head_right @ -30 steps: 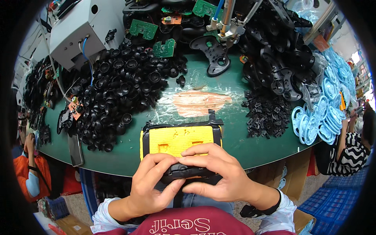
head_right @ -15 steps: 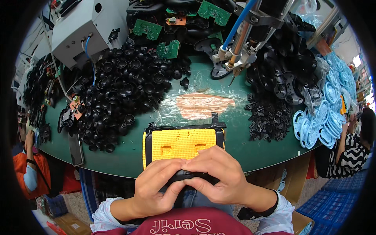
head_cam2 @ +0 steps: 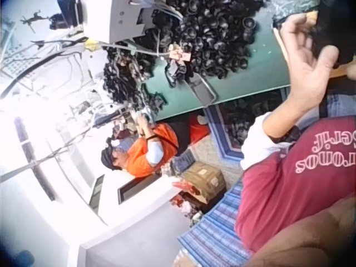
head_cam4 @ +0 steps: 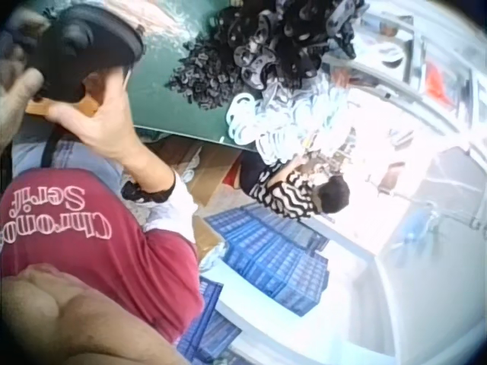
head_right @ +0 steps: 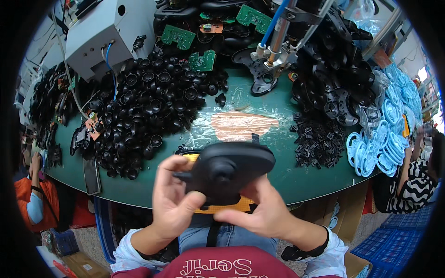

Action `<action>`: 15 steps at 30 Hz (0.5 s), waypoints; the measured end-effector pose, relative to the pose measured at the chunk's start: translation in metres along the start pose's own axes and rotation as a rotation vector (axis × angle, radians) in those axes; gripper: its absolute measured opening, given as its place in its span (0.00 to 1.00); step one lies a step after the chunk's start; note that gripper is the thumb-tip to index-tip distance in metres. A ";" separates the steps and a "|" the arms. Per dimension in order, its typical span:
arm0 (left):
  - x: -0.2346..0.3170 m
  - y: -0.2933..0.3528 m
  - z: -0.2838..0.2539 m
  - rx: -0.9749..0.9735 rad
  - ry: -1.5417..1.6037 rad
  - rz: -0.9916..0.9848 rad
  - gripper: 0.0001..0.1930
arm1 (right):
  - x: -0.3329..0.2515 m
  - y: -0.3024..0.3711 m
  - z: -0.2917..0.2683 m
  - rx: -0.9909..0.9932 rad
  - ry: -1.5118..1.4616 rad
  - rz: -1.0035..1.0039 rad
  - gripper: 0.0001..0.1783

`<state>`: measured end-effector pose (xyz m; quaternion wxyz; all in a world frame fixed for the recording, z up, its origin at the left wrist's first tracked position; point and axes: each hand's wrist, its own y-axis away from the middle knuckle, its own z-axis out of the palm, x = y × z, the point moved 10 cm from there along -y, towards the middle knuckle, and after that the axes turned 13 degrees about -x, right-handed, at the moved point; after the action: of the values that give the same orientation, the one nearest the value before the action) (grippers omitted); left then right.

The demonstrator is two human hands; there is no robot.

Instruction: Assembling the internal circuit board and buttons into a game controller housing using hands and a pneumatic screwdriver.

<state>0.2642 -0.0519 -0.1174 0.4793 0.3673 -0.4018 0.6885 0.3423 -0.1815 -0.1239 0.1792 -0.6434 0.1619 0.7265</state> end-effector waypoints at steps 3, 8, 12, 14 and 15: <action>0.015 -0.002 -0.003 -0.048 -0.247 0.024 0.45 | -0.052 -0.012 0.007 -0.174 0.932 -0.210 0.30; 0.048 -0.005 -0.002 -0.230 -1.015 0.048 0.23 | -0.064 -0.024 0.019 -0.275 1.065 -0.245 0.28; 0.043 0.000 -0.009 -0.287 -0.916 -0.005 0.19 | -0.047 -0.021 0.003 -0.225 0.738 -0.304 0.26; 0.042 0.002 -0.009 -0.250 -0.873 -0.002 0.19 | -0.049 -0.016 0.004 -0.178 0.715 -0.334 0.23; 0.043 0.000 -0.012 -0.218 -0.835 0.020 0.18 | -0.048 -0.017 0.005 -0.175 0.717 -0.334 0.23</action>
<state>0.2510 -0.0257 -0.0842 0.3048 0.5580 -0.6350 0.4387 0.3508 -0.1666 -0.0760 0.1716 -0.8862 0.0450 0.4280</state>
